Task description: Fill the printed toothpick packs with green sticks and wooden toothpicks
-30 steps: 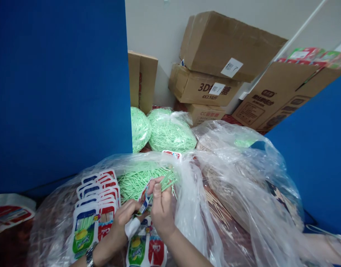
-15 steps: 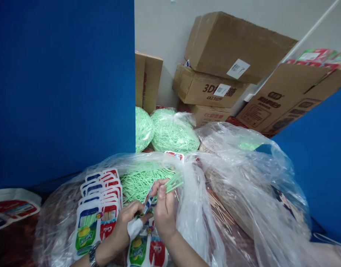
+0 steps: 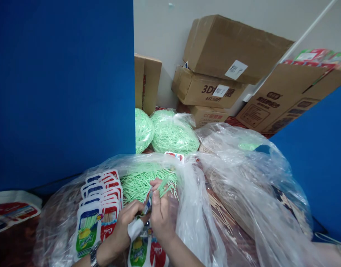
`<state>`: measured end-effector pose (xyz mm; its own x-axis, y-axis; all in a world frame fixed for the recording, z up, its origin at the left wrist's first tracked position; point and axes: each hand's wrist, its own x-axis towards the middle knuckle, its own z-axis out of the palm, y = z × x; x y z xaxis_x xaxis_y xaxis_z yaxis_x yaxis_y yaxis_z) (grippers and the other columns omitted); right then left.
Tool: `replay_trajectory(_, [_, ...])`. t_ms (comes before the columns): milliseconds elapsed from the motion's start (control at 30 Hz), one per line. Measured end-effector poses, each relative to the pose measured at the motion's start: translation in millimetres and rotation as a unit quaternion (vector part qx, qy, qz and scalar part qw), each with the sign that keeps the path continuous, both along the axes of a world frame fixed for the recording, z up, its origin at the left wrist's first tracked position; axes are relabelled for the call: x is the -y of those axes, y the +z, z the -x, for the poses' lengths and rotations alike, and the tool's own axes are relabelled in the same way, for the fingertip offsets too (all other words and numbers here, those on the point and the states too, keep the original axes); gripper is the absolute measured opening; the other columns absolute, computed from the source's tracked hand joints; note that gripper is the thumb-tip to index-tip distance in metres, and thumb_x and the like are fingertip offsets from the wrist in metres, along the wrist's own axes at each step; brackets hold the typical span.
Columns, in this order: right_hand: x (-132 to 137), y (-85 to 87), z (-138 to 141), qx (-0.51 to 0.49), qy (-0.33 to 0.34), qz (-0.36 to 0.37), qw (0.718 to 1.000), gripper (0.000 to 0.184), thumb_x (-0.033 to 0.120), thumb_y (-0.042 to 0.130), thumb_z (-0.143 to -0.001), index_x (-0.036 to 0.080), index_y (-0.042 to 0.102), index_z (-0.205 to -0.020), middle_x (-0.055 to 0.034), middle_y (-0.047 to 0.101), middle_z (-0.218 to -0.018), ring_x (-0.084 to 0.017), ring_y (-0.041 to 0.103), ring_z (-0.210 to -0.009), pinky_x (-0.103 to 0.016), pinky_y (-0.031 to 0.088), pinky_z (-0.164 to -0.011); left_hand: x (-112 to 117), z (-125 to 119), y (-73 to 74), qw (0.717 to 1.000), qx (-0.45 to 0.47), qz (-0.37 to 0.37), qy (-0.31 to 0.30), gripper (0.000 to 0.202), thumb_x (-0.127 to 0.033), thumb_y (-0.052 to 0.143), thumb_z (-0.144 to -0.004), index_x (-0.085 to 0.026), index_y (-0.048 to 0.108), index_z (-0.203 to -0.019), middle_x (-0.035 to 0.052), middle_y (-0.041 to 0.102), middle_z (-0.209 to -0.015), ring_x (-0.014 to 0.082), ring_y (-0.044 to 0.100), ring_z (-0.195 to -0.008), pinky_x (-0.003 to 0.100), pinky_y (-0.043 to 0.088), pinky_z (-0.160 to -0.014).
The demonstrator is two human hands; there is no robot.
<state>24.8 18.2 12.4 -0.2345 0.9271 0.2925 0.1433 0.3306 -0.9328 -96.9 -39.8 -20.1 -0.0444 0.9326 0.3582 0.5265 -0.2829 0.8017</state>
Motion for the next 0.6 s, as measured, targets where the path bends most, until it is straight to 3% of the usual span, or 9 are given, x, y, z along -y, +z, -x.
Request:
replay_trajectory(100, [-2.7, 2.7, -5.9, 0.037, 0.020, -0.032, 0.999, 0.026, 0.042, 0.036, -0.096, 0.023, 0.053, -0.102, -0.0096, 0.053, -0.123, -0.025, 0.043, -0.125, -0.046, 0.033, -0.105, -1.4, 6.1, 1.4, 0.999, -0.009, -0.041, -0.018, 0.013, -0.012, 0.054, -0.087, -0.018, 0.049, -0.076, 0.0015, 0.054, -0.071, 0.0165, 0.054, -0.067, 0.026, 0.041, -0.061])
replay_trajectory(167, [-6.2, 8.4, -11.6, 0.047, 0.034, -0.051, 0.997, 0.032, 0.044, 0.038, -0.095, 0.022, 0.051, -0.114, -0.0111, 0.054, -0.126, -0.026, 0.046, -0.123, -0.048, 0.038, -0.102, -1.7, 9.9, 2.8, 0.998, -0.020, -0.056, -0.030, 0.012, -0.010, 0.054, -0.087, -0.018, 0.050, -0.078, 0.0018, 0.055, -0.072, 0.0166, 0.055, -0.068, 0.026, 0.041, -0.062])
replay_trajectory(267, [-11.1, 18.2, -18.2, 0.051, 0.024, -0.069, 0.996, 0.047, 0.045, 0.034, -0.096, 0.023, 0.035, -0.138, -0.0128, 0.054, -0.129, -0.027, 0.050, -0.121, -0.050, 0.042, -0.099, -2.0, 12.3, 6.4, 0.997, -0.022, -0.067, -0.038, 0.012, -0.010, 0.055, -0.087, -0.019, 0.052, -0.080, 0.0021, 0.057, -0.074, 0.0169, 0.055, -0.069, 0.026, 0.042, -0.063])
replay_trajectory(367, [-12.3, 22.2, -20.3, 0.123, 0.071, -0.128, 0.981, 0.045, 0.041, 0.029, -0.098, 0.028, 0.036, -0.141, -0.0090, 0.055, -0.131, -0.027, 0.045, -0.127, -0.055, 0.033, -0.106, -3.1, 11.2, 10.5, 0.998, 0.002, -0.053, -0.035, 0.010, -0.014, 0.056, -0.087, -0.019, 0.052, -0.079, 0.0023, 0.058, -0.074, 0.0166, 0.055, -0.069, 0.026, 0.043, -0.062])
replay_trajectory(500, [-15.9, 16.5, -23.2, 0.222, 0.163, -0.238, 0.931, 0.042, 0.042, 0.032, -0.097, 0.034, 0.045, -0.137, -0.0031, 0.051, -0.138, -0.030, 0.030, -0.137, -0.060, 0.011, -0.113, -3.9, 10.9, 11.5, 0.999, 0.031, -0.021, -0.017, 0.020, -0.019, 0.057, -0.087, -0.019, 0.050, -0.069, 0.0002, 0.053, -0.068, 0.0146, 0.050, -0.061, 0.024, 0.040, -0.056])
replay_trajectory(600, [-28.1, 7.4, -29.6, 0.169, 0.099, -0.164, 0.967, 0.049, 0.050, 0.032, -0.096, 0.033, 0.038, -0.141, -0.0047, 0.037, -0.149, -0.029, 0.026, -0.139, -0.056, 0.016, -0.113, -2.6, 13.3, 12.5, 0.997, 0.070, 0.016, -0.013, 0.021, -0.020, 0.058, -0.087, -0.018, 0.053, -0.067, 0.0001, 0.054, -0.067, 0.0148, 0.051, -0.063, 0.024, 0.041, -0.059])
